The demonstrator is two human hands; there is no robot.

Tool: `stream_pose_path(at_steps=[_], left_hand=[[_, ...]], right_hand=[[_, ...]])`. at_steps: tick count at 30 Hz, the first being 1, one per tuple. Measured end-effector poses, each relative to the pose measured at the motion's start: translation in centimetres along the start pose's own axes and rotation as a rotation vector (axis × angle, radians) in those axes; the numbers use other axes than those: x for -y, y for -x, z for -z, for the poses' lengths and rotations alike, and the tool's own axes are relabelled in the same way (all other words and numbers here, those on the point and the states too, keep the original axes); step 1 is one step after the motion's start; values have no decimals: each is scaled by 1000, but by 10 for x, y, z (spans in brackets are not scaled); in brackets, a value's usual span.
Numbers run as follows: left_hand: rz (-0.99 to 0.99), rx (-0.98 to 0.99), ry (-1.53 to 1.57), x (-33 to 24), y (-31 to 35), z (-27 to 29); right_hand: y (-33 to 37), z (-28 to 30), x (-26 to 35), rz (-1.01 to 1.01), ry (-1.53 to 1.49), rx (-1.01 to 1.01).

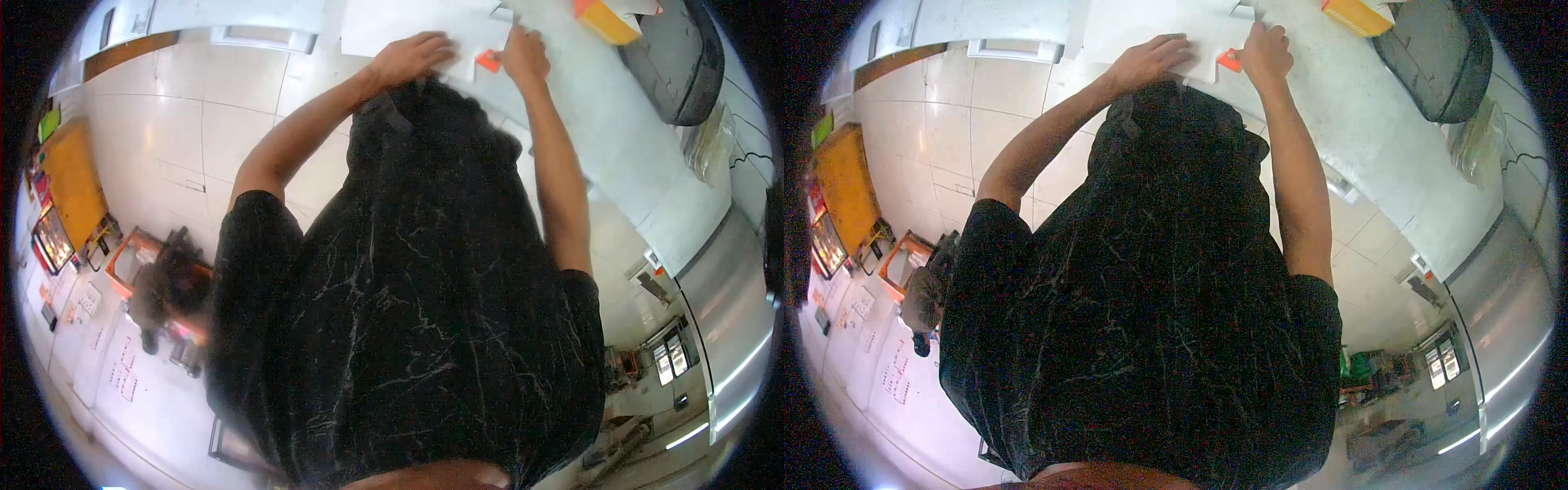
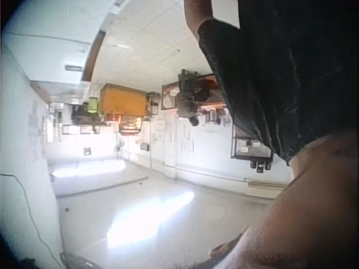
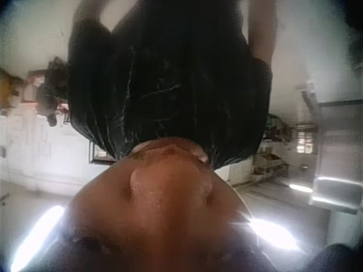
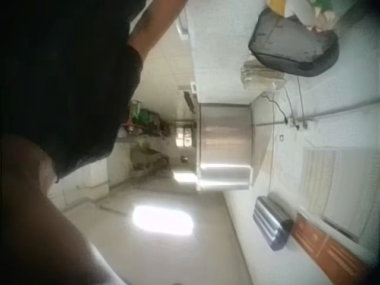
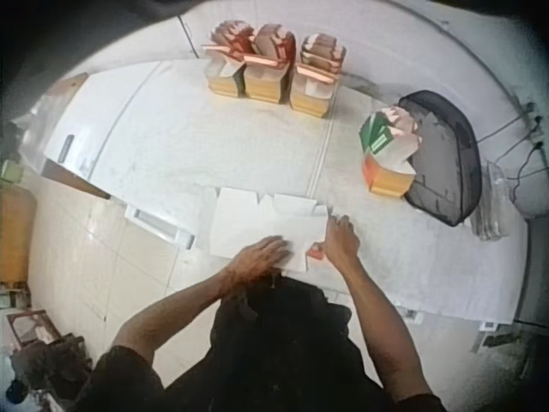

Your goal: The person assembles small, colorful paper boxes from flat sheets on a white countertop. They fold the sheets along pre-scored lines, tuck flaps into slots, and stack the finished boxes. The process is repeated for multiple boxes of different colors.

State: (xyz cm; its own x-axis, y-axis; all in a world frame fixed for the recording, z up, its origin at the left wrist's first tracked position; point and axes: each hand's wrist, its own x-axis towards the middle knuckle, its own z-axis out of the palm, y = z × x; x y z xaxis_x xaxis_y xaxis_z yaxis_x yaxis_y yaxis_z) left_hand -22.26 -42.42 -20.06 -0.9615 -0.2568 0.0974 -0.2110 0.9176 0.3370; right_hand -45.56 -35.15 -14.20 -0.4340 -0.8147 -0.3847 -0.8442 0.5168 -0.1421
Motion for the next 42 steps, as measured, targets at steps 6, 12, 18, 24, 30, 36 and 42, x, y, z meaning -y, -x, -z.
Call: stream_pose_path(at_steps=[6, 12, 18, 24, 30, 36, 42], left_hand=[[-21, -25, 94, -2, 4, 5], [118, -37, 131, -18, -3, 17], [152, -159, 122, -16, -3, 11], [187, -180, 146, -8, 4, 17], [319, -183, 162, -5, -2, 15], [522, -82, 210, 0, -21, 19], [714, 11, 310, 1, -38, 27]], right_hand=[[12, -7, -5, 404, -10, -194], [47, -27, 4, 758, -8, -185], [49, -33, 7, 664, -14, -240], [37, -19, 14, 560, 12, -26], [19, -7, 16, 560, -18, 8], [-11, 0, 16, 426, -109, 197], [-20, 2, 21, 163, -99, 228]])
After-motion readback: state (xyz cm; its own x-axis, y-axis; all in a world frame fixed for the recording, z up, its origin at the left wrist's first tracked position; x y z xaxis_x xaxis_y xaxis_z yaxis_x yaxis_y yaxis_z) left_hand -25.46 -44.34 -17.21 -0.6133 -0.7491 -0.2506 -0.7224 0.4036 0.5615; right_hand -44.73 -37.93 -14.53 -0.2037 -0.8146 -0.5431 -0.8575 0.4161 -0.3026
